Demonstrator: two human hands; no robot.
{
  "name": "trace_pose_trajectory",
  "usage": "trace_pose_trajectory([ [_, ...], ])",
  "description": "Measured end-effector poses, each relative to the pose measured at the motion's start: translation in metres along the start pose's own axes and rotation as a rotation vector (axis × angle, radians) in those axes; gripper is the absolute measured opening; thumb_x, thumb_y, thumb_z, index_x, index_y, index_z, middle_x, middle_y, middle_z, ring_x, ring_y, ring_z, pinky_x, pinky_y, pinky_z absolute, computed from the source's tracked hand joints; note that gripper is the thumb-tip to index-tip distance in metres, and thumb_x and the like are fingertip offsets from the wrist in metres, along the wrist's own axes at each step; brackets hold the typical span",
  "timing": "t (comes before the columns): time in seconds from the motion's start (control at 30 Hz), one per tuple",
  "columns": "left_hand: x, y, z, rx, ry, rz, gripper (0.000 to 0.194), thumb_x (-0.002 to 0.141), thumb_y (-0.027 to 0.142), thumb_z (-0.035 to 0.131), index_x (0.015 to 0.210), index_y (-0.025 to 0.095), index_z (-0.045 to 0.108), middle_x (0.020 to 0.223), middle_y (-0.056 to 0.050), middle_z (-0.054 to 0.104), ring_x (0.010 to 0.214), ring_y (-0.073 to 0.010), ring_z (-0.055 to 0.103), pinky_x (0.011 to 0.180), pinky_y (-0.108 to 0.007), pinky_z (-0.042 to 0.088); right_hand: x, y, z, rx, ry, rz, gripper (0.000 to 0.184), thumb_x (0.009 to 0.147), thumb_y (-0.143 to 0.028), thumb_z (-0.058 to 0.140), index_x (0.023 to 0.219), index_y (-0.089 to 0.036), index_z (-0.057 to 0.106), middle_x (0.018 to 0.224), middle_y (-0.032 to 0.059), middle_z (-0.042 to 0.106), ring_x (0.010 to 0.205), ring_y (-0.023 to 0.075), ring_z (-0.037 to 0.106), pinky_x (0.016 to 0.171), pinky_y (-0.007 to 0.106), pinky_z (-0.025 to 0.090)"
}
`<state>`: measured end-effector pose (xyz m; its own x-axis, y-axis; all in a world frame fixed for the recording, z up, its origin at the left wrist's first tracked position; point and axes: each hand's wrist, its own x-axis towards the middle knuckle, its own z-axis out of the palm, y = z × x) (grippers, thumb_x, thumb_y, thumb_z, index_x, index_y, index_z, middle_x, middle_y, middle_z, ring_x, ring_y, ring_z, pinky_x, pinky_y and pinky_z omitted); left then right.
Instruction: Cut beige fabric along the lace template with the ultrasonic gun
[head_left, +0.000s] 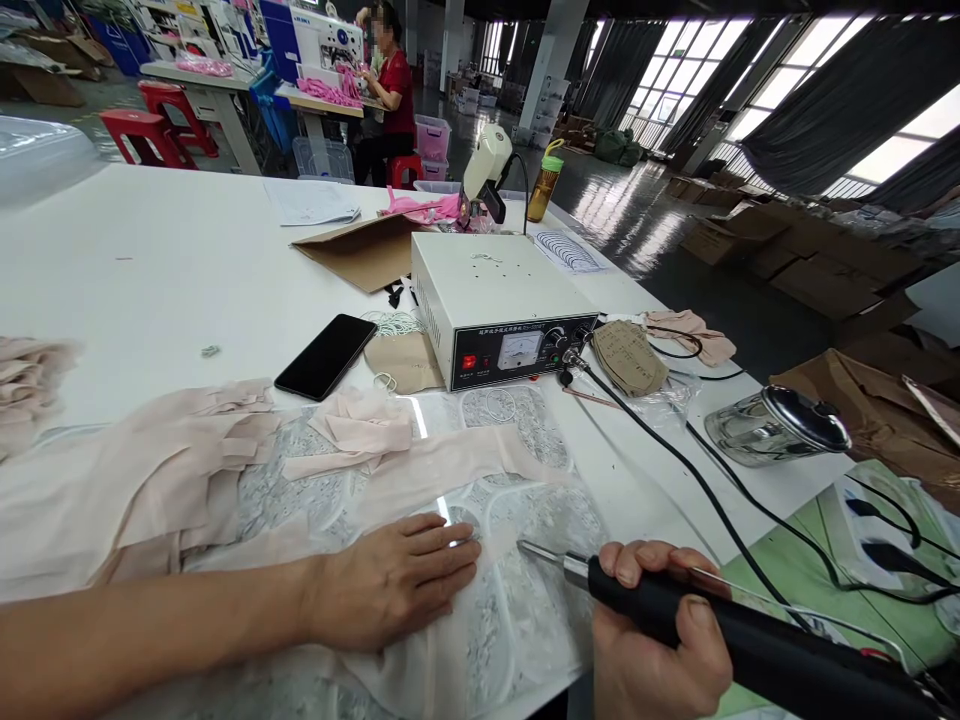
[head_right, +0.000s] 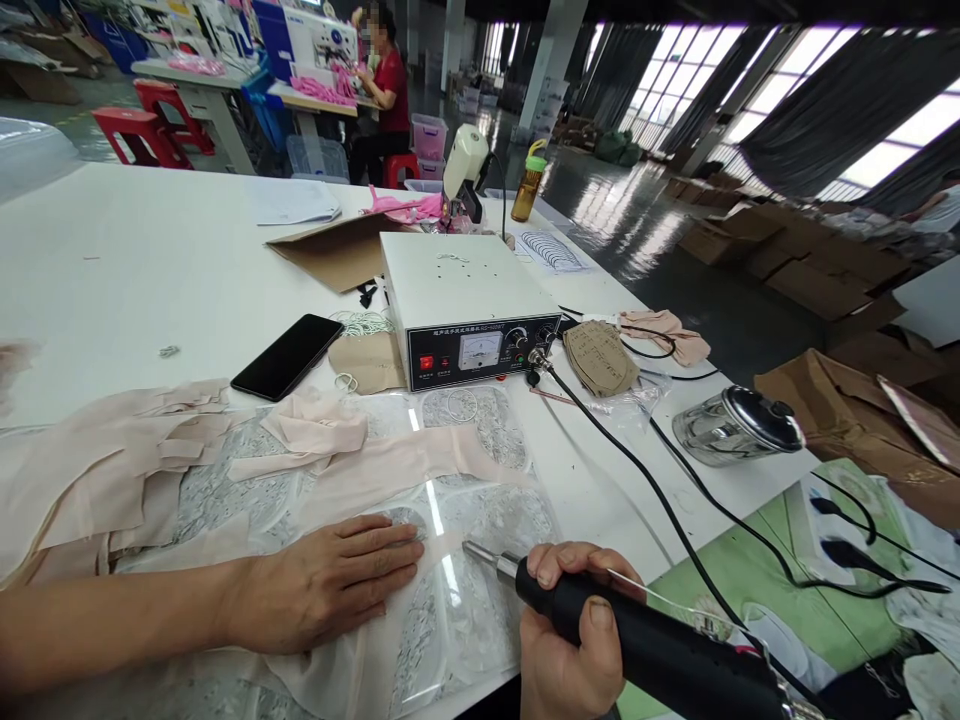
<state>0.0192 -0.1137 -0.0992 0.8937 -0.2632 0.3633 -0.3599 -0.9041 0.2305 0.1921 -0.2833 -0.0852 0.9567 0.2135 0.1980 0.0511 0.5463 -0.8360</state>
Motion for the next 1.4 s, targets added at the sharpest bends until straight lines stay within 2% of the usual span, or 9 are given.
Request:
trace_pose_trajectory([
  [0.5,-0.0009,-0.0003,0.0002,-0.003,0.005,0.011,0.031,0.101,0.018,0.041,0.124,0.009,0.058,0.128,-0.014,0.062,0.127,-0.0239,0.051,0.109,-0.037,0.038,0.0002,-0.0027,0.0037,-0.081,-0.058,-0.05,0.008,0.074,-0.026,0.058,0.076,-0.021,0.052,0.068,-0.0037,0.054,0.054,0.0118,0.05,0.052,0.029,0.046],
  [0.8,-0.002,-0.0004,0.0024,0.0,0.005,0.017,0.029,0.1,0.019,0.043,0.122,0.008,0.059,0.128,-0.014,0.062,0.127,-0.0243,0.051,0.109,-0.037,0.038,0.0029,-0.0021,0.0091,-0.04,-0.018,-0.046,0.009,0.071,-0.025,0.057,0.077,-0.022,0.053,0.067,-0.0037,0.052,0.053,0.0119,0.048,0.05,0.029,0.046],
  [1.2,-0.0027,-0.0011,0.0022,-0.015,-0.006,0.019,0.03,0.102,0.018,0.04,0.123,0.008,0.058,0.13,-0.012,0.061,0.129,-0.0245,0.049,0.111,-0.037,0.034,0.0029,0.0036,0.007,-0.064,-0.056,-0.041,0.008,0.073,-0.024,0.057,0.079,-0.022,0.053,0.069,-0.0035,0.054,0.055,0.012,0.049,0.052,0.03,0.048],
  [1.4,-0.0017,-0.001,0.0013,-0.001,0.011,0.036,0.029,0.101,0.018,0.039,0.12,0.008,0.06,0.126,-0.014,0.063,0.126,-0.0239,0.051,0.108,-0.038,0.038,0.0044,0.0027,0.0068,-0.078,-0.094,-0.054,0.007,0.076,-0.024,0.057,0.079,-0.022,0.052,0.071,-0.0032,0.055,0.056,0.0123,0.049,0.053,0.031,0.048],
])
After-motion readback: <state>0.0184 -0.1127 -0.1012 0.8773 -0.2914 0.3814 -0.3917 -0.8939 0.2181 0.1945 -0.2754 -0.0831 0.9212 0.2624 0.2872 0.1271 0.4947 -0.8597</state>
